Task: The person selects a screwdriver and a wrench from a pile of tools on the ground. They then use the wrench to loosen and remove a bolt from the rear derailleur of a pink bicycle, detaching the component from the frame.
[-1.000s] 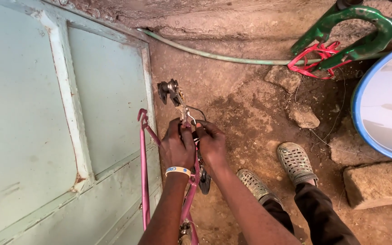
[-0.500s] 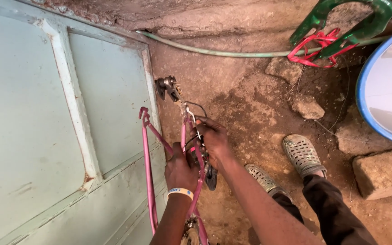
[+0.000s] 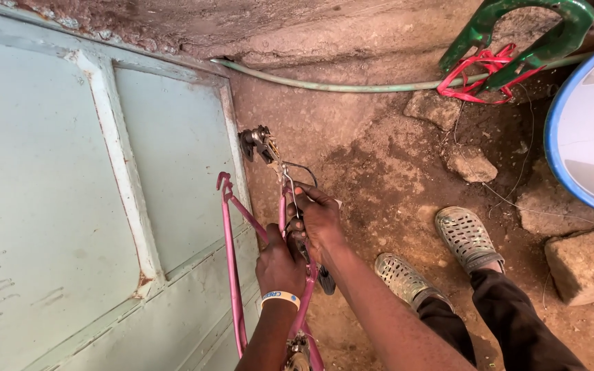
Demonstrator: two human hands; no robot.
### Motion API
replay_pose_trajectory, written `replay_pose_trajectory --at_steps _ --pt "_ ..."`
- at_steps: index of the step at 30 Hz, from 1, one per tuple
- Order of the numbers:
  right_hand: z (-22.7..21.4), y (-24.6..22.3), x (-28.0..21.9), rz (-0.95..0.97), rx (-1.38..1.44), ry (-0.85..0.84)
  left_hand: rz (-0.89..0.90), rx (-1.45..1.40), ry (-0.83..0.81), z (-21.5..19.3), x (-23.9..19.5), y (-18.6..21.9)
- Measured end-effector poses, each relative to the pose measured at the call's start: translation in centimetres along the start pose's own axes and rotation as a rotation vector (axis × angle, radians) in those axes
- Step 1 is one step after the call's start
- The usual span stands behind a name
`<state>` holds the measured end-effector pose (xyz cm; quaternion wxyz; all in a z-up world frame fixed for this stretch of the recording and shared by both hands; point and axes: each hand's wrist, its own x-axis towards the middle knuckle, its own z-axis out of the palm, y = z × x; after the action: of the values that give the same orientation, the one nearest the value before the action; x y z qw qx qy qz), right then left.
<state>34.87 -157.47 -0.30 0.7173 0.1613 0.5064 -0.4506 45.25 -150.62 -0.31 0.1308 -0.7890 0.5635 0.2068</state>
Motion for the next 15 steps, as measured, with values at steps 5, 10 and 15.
replay_pose_trajectory --at_steps 5,10,15 --pt "-1.4 2.7 3.2 -0.119 -0.094 0.03 -0.003 -0.01 0.002 -0.2 0.1 0.3" --pt "-1.3 4.1 3.9 -0.312 -0.154 0.039 -0.01 -0.009 0.001 0.1 0.1 0.1" --pt "-0.5 2.2 1.8 -0.336 -0.344 0.137 0.042 -0.09 -0.081 -2.3 -0.2 1.3"
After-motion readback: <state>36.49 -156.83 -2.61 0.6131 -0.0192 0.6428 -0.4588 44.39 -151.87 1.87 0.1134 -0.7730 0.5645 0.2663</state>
